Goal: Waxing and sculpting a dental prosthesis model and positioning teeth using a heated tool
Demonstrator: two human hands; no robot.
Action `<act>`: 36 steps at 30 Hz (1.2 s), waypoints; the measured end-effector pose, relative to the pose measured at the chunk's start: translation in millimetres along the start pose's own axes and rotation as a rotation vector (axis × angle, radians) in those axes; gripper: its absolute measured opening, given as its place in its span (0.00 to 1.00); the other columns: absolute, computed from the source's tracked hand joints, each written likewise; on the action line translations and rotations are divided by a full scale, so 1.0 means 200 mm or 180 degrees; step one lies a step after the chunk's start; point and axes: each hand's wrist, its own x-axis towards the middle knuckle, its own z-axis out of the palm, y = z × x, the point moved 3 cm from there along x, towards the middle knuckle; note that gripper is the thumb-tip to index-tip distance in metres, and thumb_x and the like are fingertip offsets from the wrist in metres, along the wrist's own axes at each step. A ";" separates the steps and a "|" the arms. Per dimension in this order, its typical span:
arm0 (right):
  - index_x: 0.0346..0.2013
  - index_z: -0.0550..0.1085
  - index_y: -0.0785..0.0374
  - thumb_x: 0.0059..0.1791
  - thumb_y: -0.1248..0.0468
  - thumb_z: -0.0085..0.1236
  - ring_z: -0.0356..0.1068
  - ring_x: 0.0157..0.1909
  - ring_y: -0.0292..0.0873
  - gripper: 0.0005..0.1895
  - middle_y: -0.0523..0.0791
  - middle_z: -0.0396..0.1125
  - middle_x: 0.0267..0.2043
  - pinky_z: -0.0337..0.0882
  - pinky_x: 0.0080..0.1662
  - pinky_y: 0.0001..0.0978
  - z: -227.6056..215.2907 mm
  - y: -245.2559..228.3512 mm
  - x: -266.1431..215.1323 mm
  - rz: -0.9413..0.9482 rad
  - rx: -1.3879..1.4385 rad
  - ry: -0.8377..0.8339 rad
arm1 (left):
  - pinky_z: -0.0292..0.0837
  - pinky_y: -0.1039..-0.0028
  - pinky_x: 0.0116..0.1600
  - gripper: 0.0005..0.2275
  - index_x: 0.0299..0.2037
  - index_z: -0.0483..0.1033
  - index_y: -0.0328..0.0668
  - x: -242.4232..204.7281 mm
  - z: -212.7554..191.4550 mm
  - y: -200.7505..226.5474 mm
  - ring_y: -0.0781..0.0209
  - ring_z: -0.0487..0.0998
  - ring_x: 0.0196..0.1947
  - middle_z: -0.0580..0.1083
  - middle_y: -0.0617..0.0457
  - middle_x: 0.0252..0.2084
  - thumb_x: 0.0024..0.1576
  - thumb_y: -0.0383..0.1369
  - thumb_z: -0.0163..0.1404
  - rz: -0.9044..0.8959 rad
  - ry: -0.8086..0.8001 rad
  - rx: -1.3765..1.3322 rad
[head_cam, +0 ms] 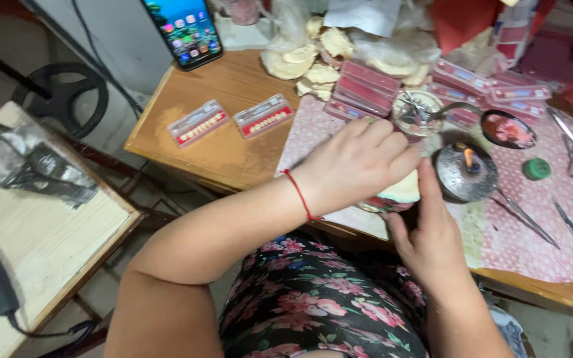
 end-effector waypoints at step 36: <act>0.71 0.61 0.69 0.55 0.54 0.54 0.57 0.76 0.61 0.34 0.60 0.54 0.76 0.57 0.71 0.59 0.57 -0.58 0.22 -0.1564 -0.0777 -0.0707 | 0.50 0.60 0.54 0.10 0.52 0.79 0.56 -0.86 -0.64 -0.36 0.55 0.73 0.58 0.76 0.62 0.57 0.63 0.38 0.56 -0.1967 -0.0916 0.0246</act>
